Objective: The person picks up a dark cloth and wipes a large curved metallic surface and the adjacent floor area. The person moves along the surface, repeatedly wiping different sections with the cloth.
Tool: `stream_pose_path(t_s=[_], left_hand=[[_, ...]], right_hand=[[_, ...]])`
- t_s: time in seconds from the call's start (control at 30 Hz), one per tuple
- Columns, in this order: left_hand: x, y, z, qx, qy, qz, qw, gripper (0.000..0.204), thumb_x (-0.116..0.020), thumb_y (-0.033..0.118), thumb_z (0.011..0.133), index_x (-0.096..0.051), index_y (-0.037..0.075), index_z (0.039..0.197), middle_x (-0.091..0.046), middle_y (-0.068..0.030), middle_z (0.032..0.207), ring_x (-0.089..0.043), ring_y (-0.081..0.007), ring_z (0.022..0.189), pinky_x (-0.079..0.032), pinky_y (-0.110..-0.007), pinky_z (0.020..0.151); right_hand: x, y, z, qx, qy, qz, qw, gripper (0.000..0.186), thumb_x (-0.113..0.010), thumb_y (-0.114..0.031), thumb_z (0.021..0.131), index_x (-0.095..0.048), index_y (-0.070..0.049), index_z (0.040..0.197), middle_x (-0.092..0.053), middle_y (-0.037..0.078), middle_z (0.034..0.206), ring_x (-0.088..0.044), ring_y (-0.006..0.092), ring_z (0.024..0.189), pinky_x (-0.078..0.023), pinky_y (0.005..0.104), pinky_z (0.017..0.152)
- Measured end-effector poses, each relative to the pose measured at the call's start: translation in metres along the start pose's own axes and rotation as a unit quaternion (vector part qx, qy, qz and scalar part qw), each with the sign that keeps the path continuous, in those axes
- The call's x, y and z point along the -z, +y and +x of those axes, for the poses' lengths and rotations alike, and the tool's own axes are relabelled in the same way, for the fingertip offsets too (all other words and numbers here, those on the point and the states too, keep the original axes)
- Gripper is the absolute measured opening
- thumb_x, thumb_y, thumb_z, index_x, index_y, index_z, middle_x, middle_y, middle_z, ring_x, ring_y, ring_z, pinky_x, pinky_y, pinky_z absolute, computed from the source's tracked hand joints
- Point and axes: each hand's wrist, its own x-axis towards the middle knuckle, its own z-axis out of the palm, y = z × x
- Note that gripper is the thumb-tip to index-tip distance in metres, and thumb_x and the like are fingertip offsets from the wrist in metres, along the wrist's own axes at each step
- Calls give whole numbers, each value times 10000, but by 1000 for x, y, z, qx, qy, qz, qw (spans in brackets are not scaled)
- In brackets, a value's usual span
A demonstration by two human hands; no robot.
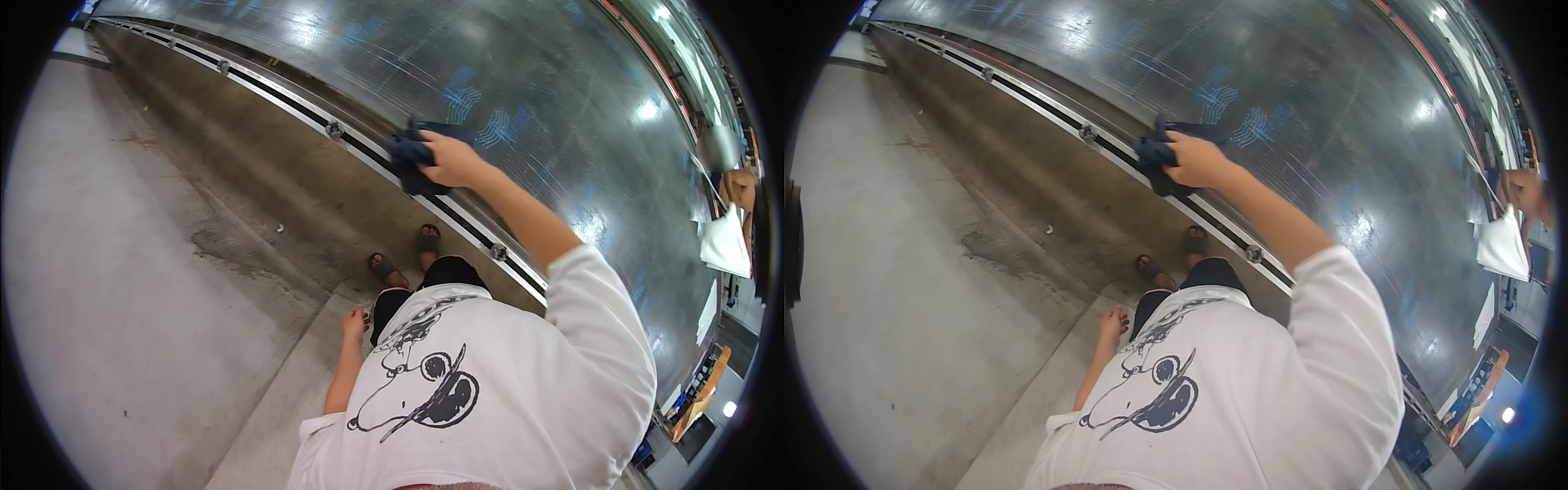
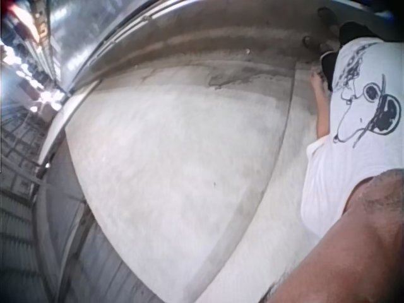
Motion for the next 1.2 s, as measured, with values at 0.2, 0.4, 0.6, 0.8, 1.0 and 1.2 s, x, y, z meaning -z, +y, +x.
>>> stream_pose_path(t_s=[0.2, 0.4, 0.6, 0.8, 1.0, 1.2], left_hand=[[-5, 1, -13, -42, 2, -26, 999, 495, -623, 421, 1002, -572, 47, 1322, -681, -137, 1167, -679, -212, 903, -540, -339, 715], [-3, -5, -18, -13, -3, 18, 1000, 447, -626, 400, 1005, -591, 26, 1249, -678, -115, 1085, -651, -176, 819, -518, -306, 633], [-10, 2, -8, -46, -6, -23, 999, 392, -609, 374, 1020, -609, 32, 1213, -644, -72, 954, -620, -153, 784, -514, -303, 634], [-16, 8, 4, -54, -22, 29, 998, 391, -620, 369, 1017, -623, 40, 1228, -660, -65, 994, -630, -142, 803, -508, -281, 642], [-25, 33, -18, -115, -10, 24, 993, 399, -626, 365, 1019, -618, 32, 1239, -678, -73, 1042, -652, -152, 816, -517, -281, 659], [4, 8, -32, -128, 14, -50, 990, 421, -631, 361, 1016, -604, 42, 1290, -678, -79, 1076, -654, -156, 834, -514, -274, 682]], right_hand=[[-63, 70, 23, -202, -99, -9, 974, 573, -568, -502, 906, -716, -12, 1162, -710, 242, 1149, -672, 403, 1090, -529, 454, 957], [-55, 85, -50, -204, -64, -28, 977, 632, -495, -524, 930, -721, 65, 962, -713, 290, 951, -690, 463, 937, -550, 506, 856], [16, 91, -175, -357, -243, -42, 901, 578, -599, -493, 860, -748, 48, 999, -734, 272, 980, -714, 422, 949, -551, 486, 882], [33, 37, -145, -213, 33, 189, 958, 427, -684, -379, 884, -720, -58, 1164, -747, 205, 1054, -716, 350, 1012, -534, 426, 900], [-24, 43, 3, -90, 13, -155, 984, 518, -674, -378, 872, -629, -227, 1365, -719, 157, 1061, -712, 340, 993, -567, 468, 820], [-56, 54, 33, -113, -126, -266, 949, 285, -607, -229, 844, -795, -67, 984, -769, 145, 1052, -744, 315, 984, -592, 436, 816]])
